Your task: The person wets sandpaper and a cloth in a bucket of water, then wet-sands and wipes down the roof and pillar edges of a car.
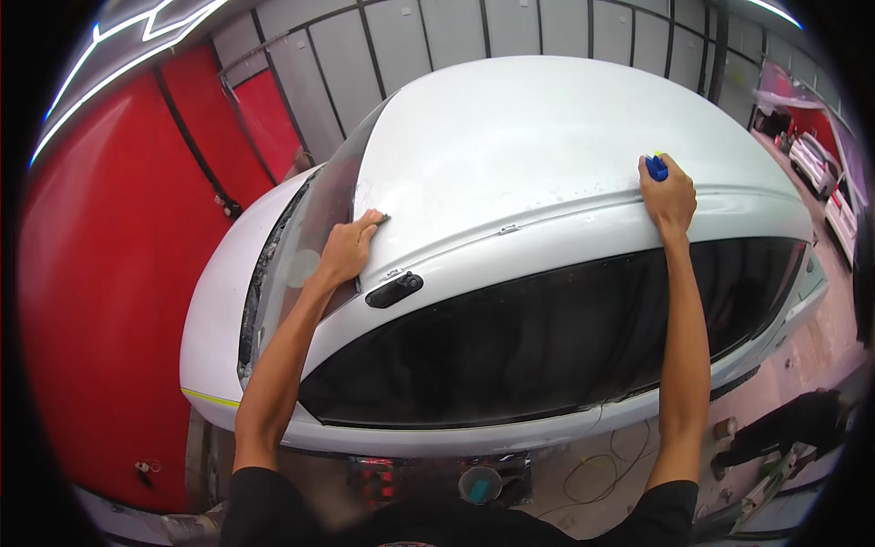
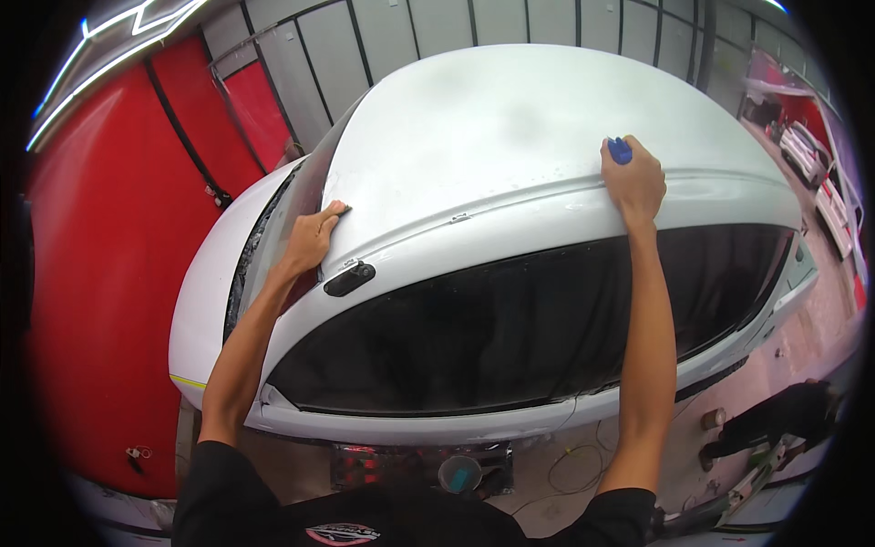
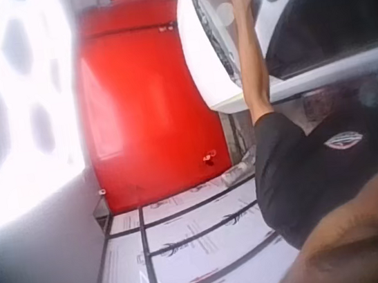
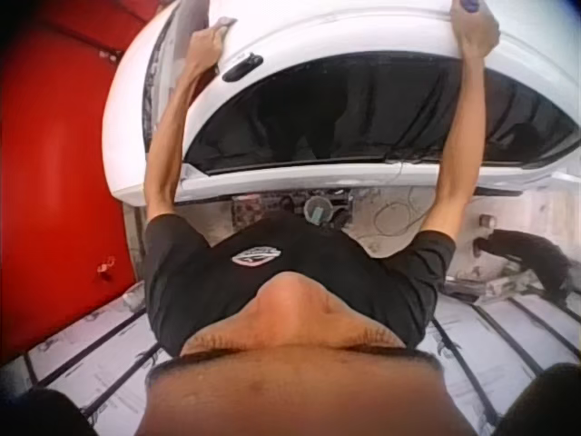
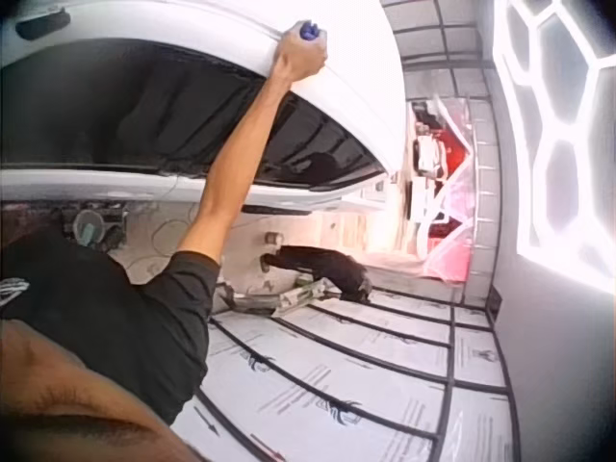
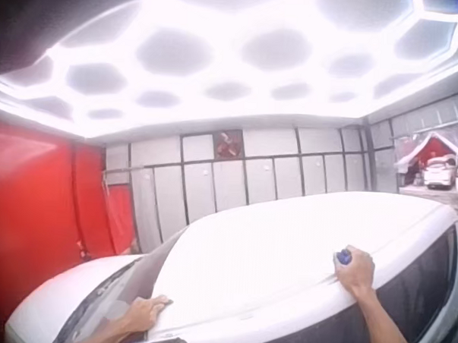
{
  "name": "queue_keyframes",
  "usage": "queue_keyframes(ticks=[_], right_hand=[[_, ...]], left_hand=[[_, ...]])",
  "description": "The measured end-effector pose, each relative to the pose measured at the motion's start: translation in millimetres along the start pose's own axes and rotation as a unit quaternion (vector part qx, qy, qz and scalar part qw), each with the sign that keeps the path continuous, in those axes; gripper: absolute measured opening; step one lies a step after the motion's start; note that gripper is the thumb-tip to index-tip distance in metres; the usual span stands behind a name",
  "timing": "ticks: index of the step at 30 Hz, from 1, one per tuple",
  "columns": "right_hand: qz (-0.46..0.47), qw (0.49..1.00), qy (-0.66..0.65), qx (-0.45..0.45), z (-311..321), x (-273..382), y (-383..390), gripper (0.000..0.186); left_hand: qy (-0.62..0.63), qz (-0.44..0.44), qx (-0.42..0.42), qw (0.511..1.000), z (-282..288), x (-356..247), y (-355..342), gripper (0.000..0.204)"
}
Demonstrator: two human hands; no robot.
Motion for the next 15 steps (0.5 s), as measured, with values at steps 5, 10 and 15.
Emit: queue_keyframes(ticks=[5,10,15], right_hand=[[0.048,0.997,0.039,0.036,-5,9,-4,0.043],[0.098,0.982,0.123,0.101,-33,3,-31,0.052],[0.201,0.955,0.21,-0.058,-10,47,-23,0.065]], left_hand=[[0.03,-0.044,0.056,0.997,25,-23,70,0.029],[0.047,0.048,-0.023,0.998,101,-42,113,0.028],[0.072,0.102,0.039,0.991,125,-40,157,0.03]])
Point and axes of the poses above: each hand's wrist, its own y-axis away from the middle knuckle, its own z-axis out of the back of the hand, x = y × z, the point moved 7 cm from there along -y, towards the middle knuckle, and after that the axes turned 7 degrees about z, right-handed, at the moved point
